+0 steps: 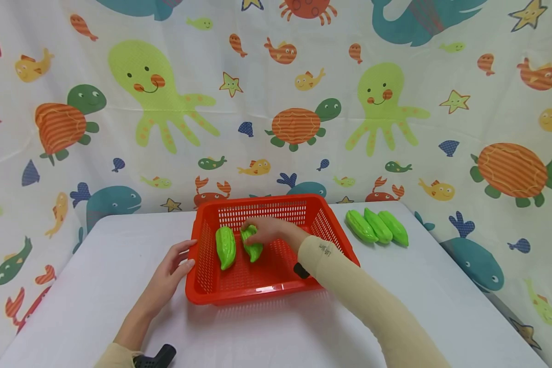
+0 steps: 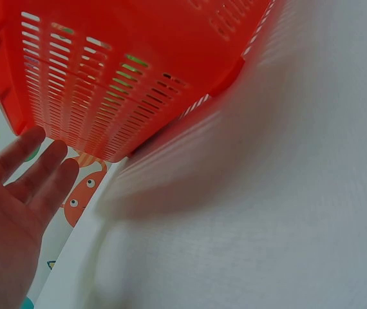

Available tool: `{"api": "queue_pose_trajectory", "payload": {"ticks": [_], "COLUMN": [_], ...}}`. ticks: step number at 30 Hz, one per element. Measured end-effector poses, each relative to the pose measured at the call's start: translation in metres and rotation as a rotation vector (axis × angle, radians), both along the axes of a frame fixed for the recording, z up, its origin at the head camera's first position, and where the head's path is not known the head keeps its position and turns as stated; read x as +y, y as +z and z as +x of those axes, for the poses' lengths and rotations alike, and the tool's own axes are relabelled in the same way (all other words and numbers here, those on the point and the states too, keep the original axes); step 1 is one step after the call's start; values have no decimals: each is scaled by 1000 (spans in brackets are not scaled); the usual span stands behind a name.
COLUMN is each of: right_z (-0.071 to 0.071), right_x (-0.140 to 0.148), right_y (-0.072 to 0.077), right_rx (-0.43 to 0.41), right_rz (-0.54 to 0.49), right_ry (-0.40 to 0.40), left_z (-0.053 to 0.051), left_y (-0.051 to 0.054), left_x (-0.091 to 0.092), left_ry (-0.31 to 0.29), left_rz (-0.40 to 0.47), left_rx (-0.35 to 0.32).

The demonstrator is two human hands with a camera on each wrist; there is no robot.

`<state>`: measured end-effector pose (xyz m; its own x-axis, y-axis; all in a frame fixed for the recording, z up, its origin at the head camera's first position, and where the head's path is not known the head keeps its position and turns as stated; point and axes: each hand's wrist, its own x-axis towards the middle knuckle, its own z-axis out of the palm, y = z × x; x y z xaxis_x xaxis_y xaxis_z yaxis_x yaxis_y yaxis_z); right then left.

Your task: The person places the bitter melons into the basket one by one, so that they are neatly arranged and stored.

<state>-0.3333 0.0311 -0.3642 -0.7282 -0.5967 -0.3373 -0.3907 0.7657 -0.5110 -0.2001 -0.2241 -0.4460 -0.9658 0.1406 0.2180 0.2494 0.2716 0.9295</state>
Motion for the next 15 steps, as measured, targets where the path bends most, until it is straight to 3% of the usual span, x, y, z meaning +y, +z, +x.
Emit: {"api": "queue_pose_trajectory", "payload": {"ticks": [8,15], "right_z": [-1,2], "right_x": [-1,-6], "right_y": [-5,-5], "right_rx": [-2,-66], "right_rz": [9,-30], "right_ry": [-5,-18], "left_z": [1,0], "left_y": [0,0], "left_x": [1,1], "left_ry": [1,-6], "left_rz": [-1,6], "left_rx": [0,3]}}
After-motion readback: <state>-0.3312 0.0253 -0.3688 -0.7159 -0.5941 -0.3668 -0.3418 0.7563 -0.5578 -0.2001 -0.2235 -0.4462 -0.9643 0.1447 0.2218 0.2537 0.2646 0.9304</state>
